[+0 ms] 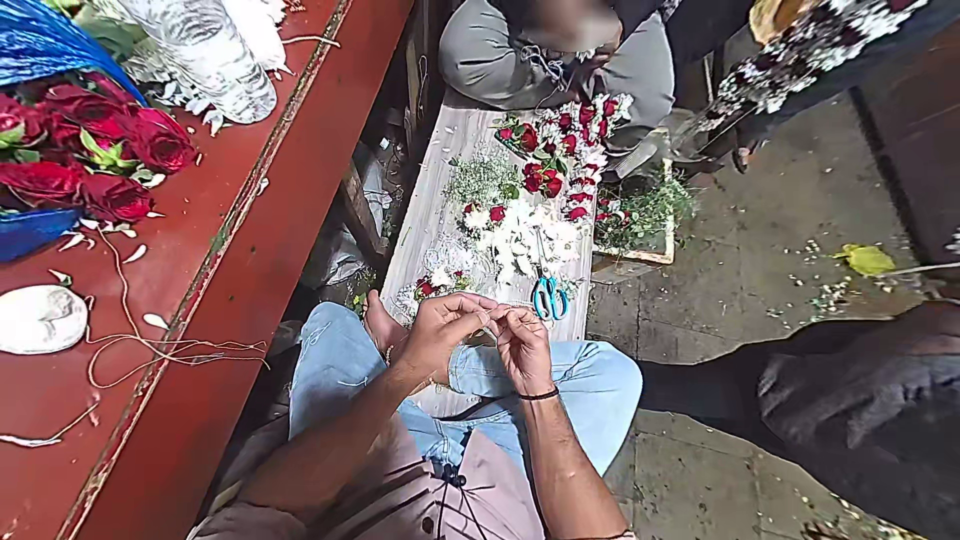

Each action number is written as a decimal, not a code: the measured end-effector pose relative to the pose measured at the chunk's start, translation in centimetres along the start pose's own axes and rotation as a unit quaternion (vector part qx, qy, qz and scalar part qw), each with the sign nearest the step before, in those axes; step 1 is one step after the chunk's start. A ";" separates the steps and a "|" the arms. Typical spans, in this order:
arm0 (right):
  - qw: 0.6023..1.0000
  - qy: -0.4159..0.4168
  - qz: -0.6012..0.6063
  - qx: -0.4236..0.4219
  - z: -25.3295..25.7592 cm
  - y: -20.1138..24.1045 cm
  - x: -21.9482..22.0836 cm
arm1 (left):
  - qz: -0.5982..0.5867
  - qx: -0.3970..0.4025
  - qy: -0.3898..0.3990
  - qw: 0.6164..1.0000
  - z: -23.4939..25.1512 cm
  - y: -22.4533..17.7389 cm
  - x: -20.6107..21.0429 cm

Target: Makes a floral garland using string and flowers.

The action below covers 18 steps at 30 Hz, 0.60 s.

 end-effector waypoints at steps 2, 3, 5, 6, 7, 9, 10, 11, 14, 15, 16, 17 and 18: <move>1.000 -0.001 -0.029 0.004 -0.1 0.4 0.3 | -0.037 -0.011 0.026 0.999 0.1 0.2 0.0; 0.997 0.003 -0.075 0.000 -0.2 0.9 0.5 | -0.064 -0.023 0.040 0.997 0.1 0.2 0.0; 0.980 0.013 -0.196 -0.036 -0.3 2.3 1.3 | -0.102 -0.052 0.055 0.992 -0.1 0.2 -0.1; 0.969 0.021 -0.236 -0.065 -0.3 3.2 2.0 | -0.108 -0.064 0.061 0.990 -0.2 0.1 -0.2; 0.956 0.039 -0.272 -0.099 -0.4 4.1 2.8 | -0.107 -0.075 0.069 0.989 -0.2 0.0 -0.2; 0.923 0.092 -0.335 -0.165 -1.0 5.8 5.0 | -0.092 -0.099 0.086 0.987 -0.4 0.0 -0.2; 0.905 0.126 -0.360 -0.190 -1.2 6.3 6.2 | -0.083 -0.109 0.091 0.986 -0.5 -0.1 -0.2; 0.886 0.157 -0.381 -0.212 -1.4 6.5 7.3 | -0.075 -0.117 0.092 0.986 -0.6 -0.1 -0.1; 0.840 0.224 -0.425 -0.250 -1.6 5.9 9.1 | -0.068 -0.125 0.092 0.986 -0.9 -0.3 0.1; 0.826 0.240 -0.441 -0.257 -1.7 5.7 9.3 | -0.070 -0.123 0.091 0.986 -0.9 -0.3 0.1; 0.810 0.255 -0.457 -0.265 -1.7 5.5 9.4 | -0.071 -0.120 0.089 0.986 -1.0 -0.4 0.0; 0.791 0.268 -0.478 -0.273 -1.7 5.4 9.5 | -0.071 -0.120 0.087 0.986 -1.1 -0.4 -0.1; 0.769 0.276 -0.504 -0.282 -1.8 5.3 9.5 | -0.067 -0.121 0.083 0.987 -1.1 -0.5 -0.2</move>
Point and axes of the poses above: each hand's wrist, its own z-axis towards the middle knuckle, its own x-axis out of the palm, y = z × x, the point moved 5 cm from there along z, towards the middle knuckle, and after that the axes turned 14 degrees about -x, right-handed, at the moved point
